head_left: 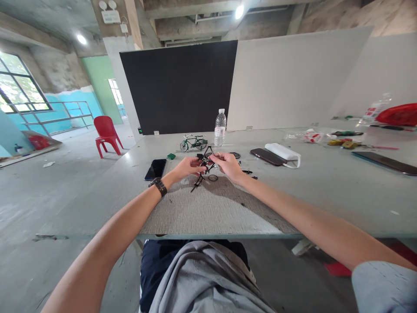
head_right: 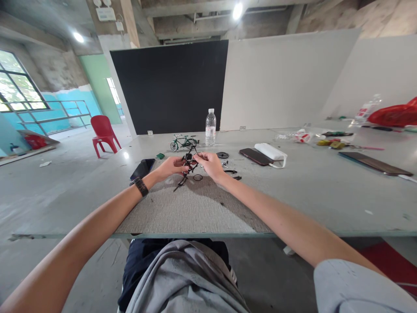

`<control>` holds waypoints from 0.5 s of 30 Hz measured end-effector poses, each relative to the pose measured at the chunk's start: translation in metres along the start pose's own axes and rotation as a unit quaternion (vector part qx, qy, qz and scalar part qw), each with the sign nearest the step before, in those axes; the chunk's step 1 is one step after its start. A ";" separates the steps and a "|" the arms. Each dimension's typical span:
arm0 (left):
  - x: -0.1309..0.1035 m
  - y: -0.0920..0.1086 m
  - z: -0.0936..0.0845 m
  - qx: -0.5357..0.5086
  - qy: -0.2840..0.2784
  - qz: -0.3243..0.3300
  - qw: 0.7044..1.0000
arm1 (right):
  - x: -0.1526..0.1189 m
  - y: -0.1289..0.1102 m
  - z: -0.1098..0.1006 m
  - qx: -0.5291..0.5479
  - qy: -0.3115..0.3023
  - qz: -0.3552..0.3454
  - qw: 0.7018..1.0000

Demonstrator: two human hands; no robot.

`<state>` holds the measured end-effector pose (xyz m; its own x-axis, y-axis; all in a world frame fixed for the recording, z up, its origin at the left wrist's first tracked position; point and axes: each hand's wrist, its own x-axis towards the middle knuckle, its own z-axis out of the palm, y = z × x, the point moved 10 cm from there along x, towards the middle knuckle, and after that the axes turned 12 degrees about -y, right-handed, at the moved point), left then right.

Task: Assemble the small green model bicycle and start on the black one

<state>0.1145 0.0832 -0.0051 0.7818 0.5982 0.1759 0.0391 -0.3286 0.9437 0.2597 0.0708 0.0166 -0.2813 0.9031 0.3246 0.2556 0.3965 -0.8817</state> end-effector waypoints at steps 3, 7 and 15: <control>0.001 -0.002 0.001 -0.002 -0.003 -0.001 1.000 | -0.001 -0.002 0.003 -0.003 -0.010 -0.005 1.000; 0.001 0.000 0.002 -0.001 -0.001 -0.001 1.000 | -0.002 -0.004 0.005 -0.012 -0.016 -0.010 1.000; 0.001 -0.001 -0.002 -0.005 0.011 -0.004 1.000 | 0.001 0.001 0.003 -0.014 -0.018 -0.002 1.000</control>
<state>0.1143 0.0852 -0.0052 0.7678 0.6168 0.1734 0.0403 -0.3166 0.9477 0.2566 0.0719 0.0149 -0.3145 0.8957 0.3145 0.2800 0.4041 -0.8708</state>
